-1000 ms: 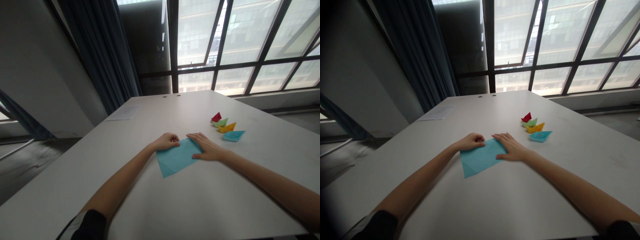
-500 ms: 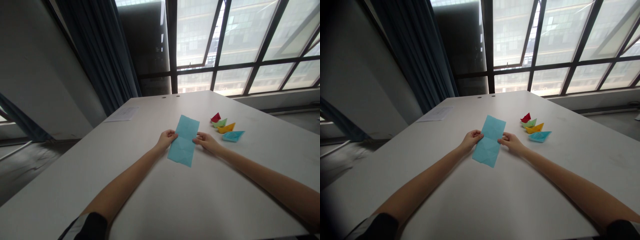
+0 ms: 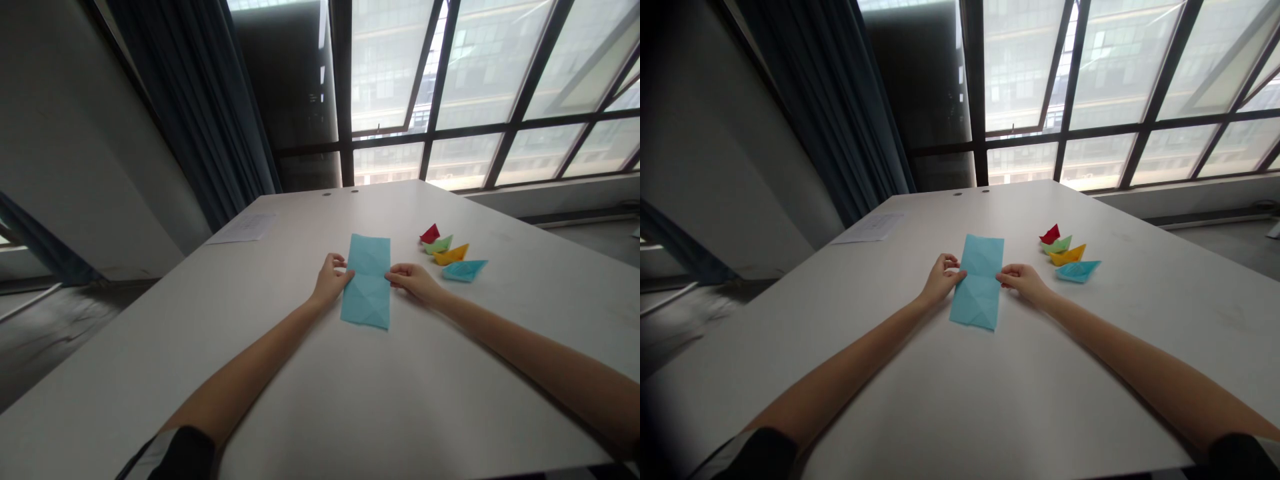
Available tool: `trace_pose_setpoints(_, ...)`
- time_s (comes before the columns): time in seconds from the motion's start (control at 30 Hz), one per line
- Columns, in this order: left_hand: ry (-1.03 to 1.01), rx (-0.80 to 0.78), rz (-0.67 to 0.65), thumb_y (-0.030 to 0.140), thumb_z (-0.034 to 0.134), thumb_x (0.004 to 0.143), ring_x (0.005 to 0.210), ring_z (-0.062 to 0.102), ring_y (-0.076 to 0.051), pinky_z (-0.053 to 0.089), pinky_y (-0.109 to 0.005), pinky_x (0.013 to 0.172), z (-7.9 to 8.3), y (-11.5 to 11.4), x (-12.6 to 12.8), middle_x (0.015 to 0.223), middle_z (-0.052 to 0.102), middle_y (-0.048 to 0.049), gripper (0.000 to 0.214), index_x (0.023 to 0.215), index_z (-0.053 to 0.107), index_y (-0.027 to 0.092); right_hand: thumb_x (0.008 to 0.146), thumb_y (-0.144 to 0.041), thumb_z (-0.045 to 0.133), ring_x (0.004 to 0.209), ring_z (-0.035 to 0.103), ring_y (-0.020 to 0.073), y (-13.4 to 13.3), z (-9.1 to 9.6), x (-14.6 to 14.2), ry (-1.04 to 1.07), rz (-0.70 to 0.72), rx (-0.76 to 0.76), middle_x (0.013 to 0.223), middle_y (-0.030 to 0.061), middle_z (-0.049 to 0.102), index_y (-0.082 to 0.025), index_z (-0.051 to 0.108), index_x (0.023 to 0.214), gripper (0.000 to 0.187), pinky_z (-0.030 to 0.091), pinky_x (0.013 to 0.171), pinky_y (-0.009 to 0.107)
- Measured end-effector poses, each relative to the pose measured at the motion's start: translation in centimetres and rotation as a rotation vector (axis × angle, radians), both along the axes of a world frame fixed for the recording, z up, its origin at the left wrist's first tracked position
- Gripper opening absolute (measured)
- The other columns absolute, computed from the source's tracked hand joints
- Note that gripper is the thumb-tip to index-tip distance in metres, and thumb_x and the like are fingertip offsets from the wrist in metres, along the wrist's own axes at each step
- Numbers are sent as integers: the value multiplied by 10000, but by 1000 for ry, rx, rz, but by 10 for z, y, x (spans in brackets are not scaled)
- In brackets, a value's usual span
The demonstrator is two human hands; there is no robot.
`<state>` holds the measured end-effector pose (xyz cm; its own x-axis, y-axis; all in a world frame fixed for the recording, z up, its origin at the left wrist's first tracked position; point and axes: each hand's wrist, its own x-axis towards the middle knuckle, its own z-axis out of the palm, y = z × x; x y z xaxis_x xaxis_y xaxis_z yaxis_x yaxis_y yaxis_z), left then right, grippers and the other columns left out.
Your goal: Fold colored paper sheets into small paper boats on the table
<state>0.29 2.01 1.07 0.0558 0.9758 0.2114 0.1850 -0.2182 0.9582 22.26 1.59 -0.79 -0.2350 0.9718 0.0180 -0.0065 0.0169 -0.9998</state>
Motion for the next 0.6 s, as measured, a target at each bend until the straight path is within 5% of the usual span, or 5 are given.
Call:
trace_pose_setpoints(0.13, 391, 231, 20, 209, 611, 662, 844, 535, -158, 441, -310, 780, 10, -16, 8, 975, 510, -58, 199, 845, 541, 177, 612, -393, 723, 554, 484, 83, -1, 2, -1, -4, -11, -3, 575, -27, 553, -162, 596, 646, 266, 367, 546, 226)
trace_pose_setpoints(0.23, 492, 261, 5, 334, 655, 652, 1015, 489, -211, 387, -338, 896, 16, -26, 16, 1049, 491, -89, 308, 894, 556, 171, 607, -424, 717, 512, 440, 76, -3, 7, -4, -23, -2, 17, 537, -35, 528, -163, 579, 616, 295, 327, 507, 226)
trace_pose_setpoints(0.37, 482, 156, -63, 509, 699, 559, 1030, 486, -249, 376, -355, 892, 23, -35, 22, 1062, 521, -100, 578, 997, 529, 173, 588, -453, 721, 502, 431, 75, -9, 14, -10, 87, 36, 7, 522, -42, 511, -172, 547, 598, 331, 322, 509, 228)
trace_pose_setpoints(0.6, 249, -14, -176, 433, 777, 462, 1043, 483, -291, 385, -345, 846, 29, -40, 24, 1135, 528, -121, 700, 1066, 521, 191, 544, -461, 747, 538, 457, 92, -19, 23, -19, 246, 72, 2, 552, -37, 506, -180, 526, 590, 360, 371, 560, 258)
